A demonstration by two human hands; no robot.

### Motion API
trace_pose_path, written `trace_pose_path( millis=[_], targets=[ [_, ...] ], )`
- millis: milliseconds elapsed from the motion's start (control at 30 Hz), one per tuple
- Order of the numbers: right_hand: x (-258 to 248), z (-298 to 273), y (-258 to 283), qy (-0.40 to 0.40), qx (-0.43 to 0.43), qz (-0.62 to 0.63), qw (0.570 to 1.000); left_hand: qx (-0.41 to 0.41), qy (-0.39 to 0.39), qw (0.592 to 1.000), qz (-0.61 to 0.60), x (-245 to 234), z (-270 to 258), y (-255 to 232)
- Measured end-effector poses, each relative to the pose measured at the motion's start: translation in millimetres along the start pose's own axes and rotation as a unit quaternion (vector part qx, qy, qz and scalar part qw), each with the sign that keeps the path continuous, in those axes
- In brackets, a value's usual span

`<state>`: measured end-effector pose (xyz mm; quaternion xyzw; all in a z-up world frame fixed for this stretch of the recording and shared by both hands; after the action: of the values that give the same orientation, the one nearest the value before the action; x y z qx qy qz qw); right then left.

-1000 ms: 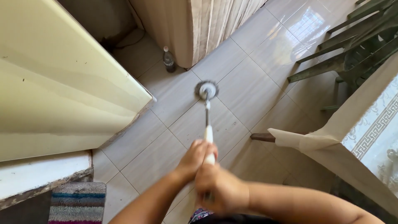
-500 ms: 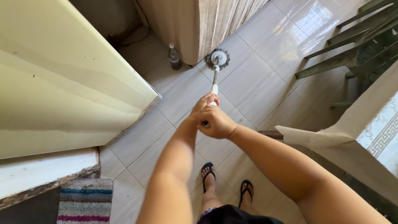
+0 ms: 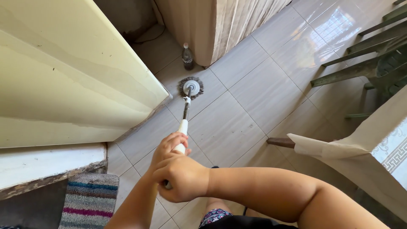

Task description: Mopping the tiled floor in a dining/kitchen area using a spin mop.

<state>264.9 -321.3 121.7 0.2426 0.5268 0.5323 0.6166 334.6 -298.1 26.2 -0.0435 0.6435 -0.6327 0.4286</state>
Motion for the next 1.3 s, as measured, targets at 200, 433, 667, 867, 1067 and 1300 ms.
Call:
trace_pose_path(
  millis=[200,433,667,867,1067,1300],
  targets=[
    [-64,-16,-11,-0.058,0.051,-0.089,0.993,-0.016,0.045,0.998,-0.051,48,54,-3],
    [-148,-52,-54,-0.112,0.097,-0.18,0.972,0.003,0.092,0.993,-0.068,148,137,15],
    [-198,-120,-125,-0.17,0.147,-0.22,0.949,-0.219,0.177,0.876,-0.392,277,191,63],
    [-148,-146,-77,-0.155,0.127,-0.174,0.964,-0.071,0.222,0.965,-0.118,230,123,5],
    [-91,-127,19,-0.085,0.078,-0.094,0.989,0.07,0.292,0.953,-0.022,170,38,-79],
    [-139,-158,-74,-0.177,0.151,-0.149,0.961,-0.177,0.276,0.884,-0.333,272,102,9]
  ],
)
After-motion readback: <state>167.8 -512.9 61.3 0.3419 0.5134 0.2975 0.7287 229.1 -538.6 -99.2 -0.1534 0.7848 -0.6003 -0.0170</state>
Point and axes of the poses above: each hand's wrist, its own z-axis towards the middle knuckle, its own x-axis out of the palm, y = z × x, the point moved 8 cm from there along z, towards the middle knuckle, and after that the axes turned 3 degrees about -x, right-handed, at the moved point
